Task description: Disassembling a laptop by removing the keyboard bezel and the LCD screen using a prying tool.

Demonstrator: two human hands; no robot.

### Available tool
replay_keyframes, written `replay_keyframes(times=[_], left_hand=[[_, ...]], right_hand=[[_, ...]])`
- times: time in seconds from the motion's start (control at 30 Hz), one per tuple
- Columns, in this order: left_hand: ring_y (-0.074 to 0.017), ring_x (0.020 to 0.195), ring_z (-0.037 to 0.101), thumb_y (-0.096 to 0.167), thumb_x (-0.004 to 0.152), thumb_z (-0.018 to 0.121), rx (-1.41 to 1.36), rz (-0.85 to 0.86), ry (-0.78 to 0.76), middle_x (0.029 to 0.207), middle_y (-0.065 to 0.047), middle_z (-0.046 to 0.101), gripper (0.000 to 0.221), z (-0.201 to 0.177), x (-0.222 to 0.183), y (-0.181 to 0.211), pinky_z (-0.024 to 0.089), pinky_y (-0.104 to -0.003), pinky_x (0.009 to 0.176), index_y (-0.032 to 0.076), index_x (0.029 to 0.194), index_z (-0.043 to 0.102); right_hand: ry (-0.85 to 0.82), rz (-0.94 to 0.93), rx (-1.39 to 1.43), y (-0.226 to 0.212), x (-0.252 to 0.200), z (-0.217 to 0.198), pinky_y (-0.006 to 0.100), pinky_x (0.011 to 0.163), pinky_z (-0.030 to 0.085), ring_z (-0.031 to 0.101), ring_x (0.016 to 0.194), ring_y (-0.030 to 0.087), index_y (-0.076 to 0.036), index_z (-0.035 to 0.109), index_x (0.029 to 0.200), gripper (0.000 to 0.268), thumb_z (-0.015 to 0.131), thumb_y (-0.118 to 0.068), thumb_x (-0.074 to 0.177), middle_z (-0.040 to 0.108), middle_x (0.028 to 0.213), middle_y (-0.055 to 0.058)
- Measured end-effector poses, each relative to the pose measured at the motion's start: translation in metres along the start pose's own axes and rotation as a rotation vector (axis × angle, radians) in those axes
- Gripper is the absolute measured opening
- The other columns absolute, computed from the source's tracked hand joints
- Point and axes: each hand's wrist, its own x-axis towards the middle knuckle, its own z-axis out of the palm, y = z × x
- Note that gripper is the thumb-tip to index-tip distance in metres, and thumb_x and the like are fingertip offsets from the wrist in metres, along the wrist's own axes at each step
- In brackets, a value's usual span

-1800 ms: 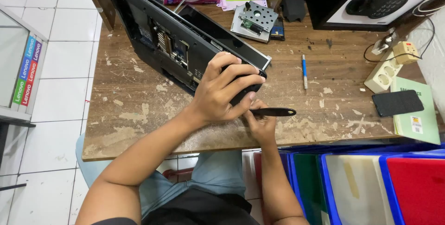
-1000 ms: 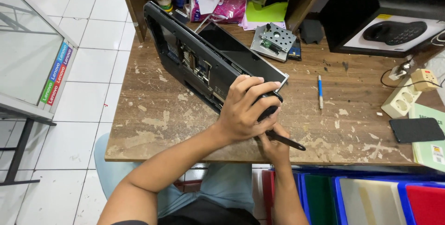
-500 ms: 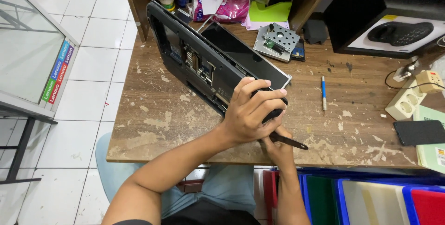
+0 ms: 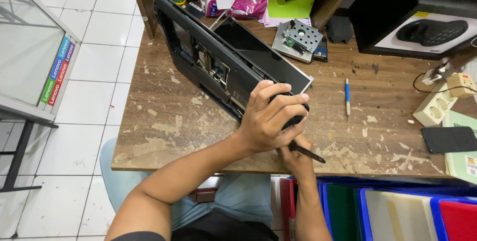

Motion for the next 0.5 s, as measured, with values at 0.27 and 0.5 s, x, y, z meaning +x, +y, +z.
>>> replay_keyframes(times=[0.27, 0.5], left_hand=[[-0.0244, 0.124, 0.063, 0.019, 0.089, 0.084, 0.014, 0.006, -0.006, 0.12, 0.004, 0.078, 0.014, -0.003, 0.002, -0.002, 0.043, -0.047, 0.12, 0.02, 0.099, 0.075], [-0.0251, 0.125, 0.064, 0.023, 0.092, 0.086, -0.009, 0.016, -0.06, 0.124, 0.003, 0.079, 0.014, -0.009, 0.005, -0.005, 0.044, -0.048, 0.119, 0.02, 0.103, 0.078]], right_hand=[[0.044, -0.158, -0.113, -0.016, 0.004, 0.004, 0.045, 0.067, 0.058, 0.072, 0.074, 0.042, -0.007, 0.074, 0.085, 0.008, 0.081, -0.003, 0.088, 0.071, 0.075, 0.013], [0.013, -0.112, 0.057, 0.014, 0.001, 0.007, 0.047, 0.073, 0.06, 0.076, 0.083, 0.039, -0.002, 0.075, 0.092, 0.006, 0.08, -0.001, 0.093, 0.076, 0.084, 0.015]])
